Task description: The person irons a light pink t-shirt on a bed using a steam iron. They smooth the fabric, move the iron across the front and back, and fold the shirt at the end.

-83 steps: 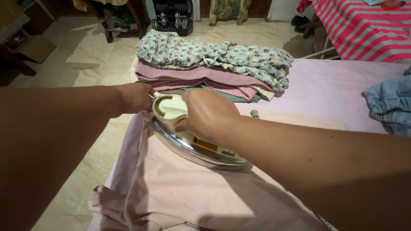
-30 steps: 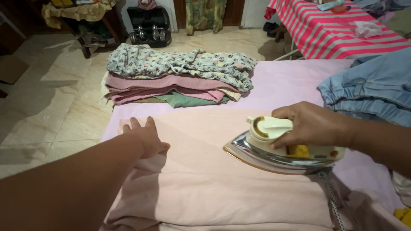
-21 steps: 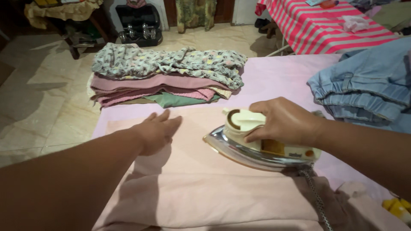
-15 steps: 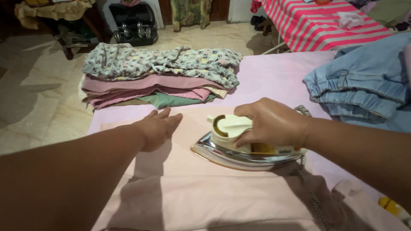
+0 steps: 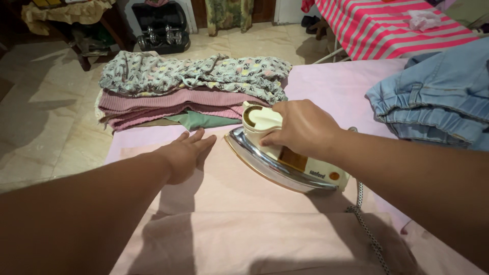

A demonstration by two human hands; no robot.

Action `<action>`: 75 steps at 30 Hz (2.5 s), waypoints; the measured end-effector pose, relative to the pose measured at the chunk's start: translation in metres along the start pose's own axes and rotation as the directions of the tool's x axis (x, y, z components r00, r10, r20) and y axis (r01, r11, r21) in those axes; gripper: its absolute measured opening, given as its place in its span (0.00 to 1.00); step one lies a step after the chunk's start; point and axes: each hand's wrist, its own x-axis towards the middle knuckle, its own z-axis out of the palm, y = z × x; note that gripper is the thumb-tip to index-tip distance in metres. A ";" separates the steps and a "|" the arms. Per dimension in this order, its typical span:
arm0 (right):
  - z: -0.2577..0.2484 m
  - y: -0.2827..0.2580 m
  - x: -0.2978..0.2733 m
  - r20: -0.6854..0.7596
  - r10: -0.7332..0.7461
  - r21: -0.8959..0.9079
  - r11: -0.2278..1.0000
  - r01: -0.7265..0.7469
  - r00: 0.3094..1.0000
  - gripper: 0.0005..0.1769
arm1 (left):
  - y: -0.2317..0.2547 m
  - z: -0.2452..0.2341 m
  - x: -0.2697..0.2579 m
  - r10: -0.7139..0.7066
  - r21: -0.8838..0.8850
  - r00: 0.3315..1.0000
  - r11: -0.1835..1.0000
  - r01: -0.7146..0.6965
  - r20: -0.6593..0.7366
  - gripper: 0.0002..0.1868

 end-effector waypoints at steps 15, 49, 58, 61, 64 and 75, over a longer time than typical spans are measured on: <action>-0.015 0.016 -0.020 0.123 -0.172 -0.050 0.983 0.179 0.977 0.34 | 0.004 -0.006 0.002 -0.035 -0.004 0.999 0.999 0.035 0.025 0.54; -0.016 0.069 -0.011 -0.091 0.218 -0.190 0.954 -0.231 0.972 0.36 | -0.013 0.039 -0.068 -0.466 -0.274 0.878 0.864 0.423 -0.111 0.38; -0.016 0.107 -0.010 -0.164 0.329 -0.211 0.909 -0.359 0.930 0.38 | -0.034 0.069 -0.065 -0.564 -0.386 0.799 0.798 0.462 -0.210 0.40; -0.019 0.135 -0.010 -0.176 0.334 -0.257 0.893 -0.370 0.926 0.39 | -0.024 0.061 -0.074 -0.649 -0.445 0.733 0.728 0.522 -0.201 0.39; -0.024 0.162 -0.009 -0.179 0.329 -0.306 0.877 -0.371 0.927 0.41 | -0.015 0.053 -0.082 -0.716 -0.474 0.677 0.662 0.580 -0.171 0.41; -0.030 0.227 0.004 -0.175 0.372 -0.278 0.870 -0.408 0.912 0.40 | -0.061 0.063 -0.077 -0.353 0.108 0.922 0.934 0.339 0.158 0.28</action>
